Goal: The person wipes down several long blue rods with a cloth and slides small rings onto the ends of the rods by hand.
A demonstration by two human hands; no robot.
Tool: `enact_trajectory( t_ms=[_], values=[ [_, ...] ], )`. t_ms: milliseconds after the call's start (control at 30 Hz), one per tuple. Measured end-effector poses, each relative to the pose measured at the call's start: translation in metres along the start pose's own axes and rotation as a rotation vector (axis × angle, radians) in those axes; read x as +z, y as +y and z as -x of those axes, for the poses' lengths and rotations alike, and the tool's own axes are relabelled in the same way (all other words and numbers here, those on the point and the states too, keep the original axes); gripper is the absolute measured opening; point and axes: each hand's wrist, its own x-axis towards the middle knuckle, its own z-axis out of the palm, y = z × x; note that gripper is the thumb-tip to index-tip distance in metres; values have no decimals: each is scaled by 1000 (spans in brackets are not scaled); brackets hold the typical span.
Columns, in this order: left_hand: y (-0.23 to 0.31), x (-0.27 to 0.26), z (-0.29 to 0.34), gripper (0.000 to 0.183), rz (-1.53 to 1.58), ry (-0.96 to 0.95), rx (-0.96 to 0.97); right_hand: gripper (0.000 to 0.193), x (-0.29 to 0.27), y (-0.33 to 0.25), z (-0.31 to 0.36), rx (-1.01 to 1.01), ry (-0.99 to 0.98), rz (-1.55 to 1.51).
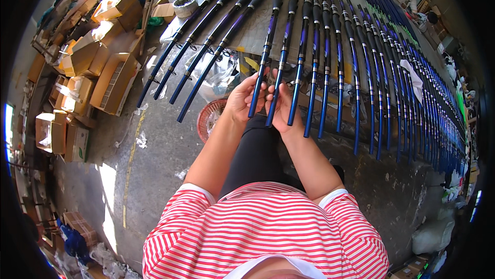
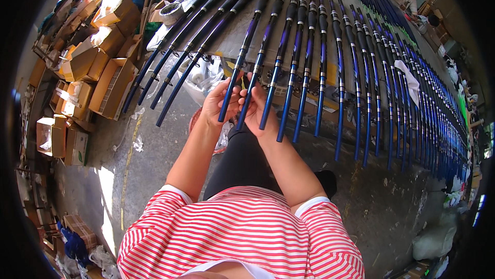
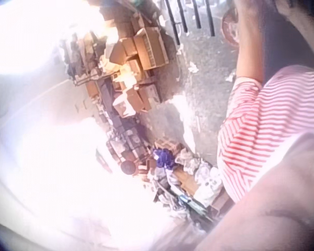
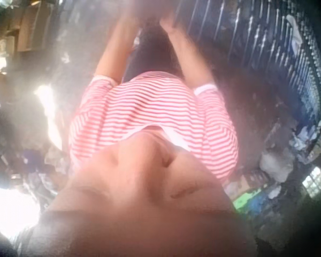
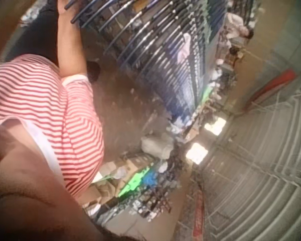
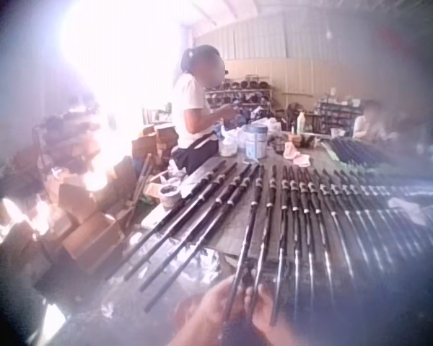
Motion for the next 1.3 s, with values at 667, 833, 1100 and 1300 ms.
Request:
enact_trajectory(
  t_ms=[667, 833, 1100, 1300],
  values=[
    [78, -20, 13, 35, 169, -30, 174, 29, -170, -45, 161, 223, 607, 101],
    [50, -12, -10, 32, 31, 2, 157, 30, -204, -52, 210, 204, 699, 51],
    [58, -41, 31, 37, -145, 443, 264, 27, -253, -48, 234, 127, 759, 48],
    [79, -53, 100, 24, -362, 689, 668, 27, -250, -47, 235, 119, 803, 157]
  ],
)
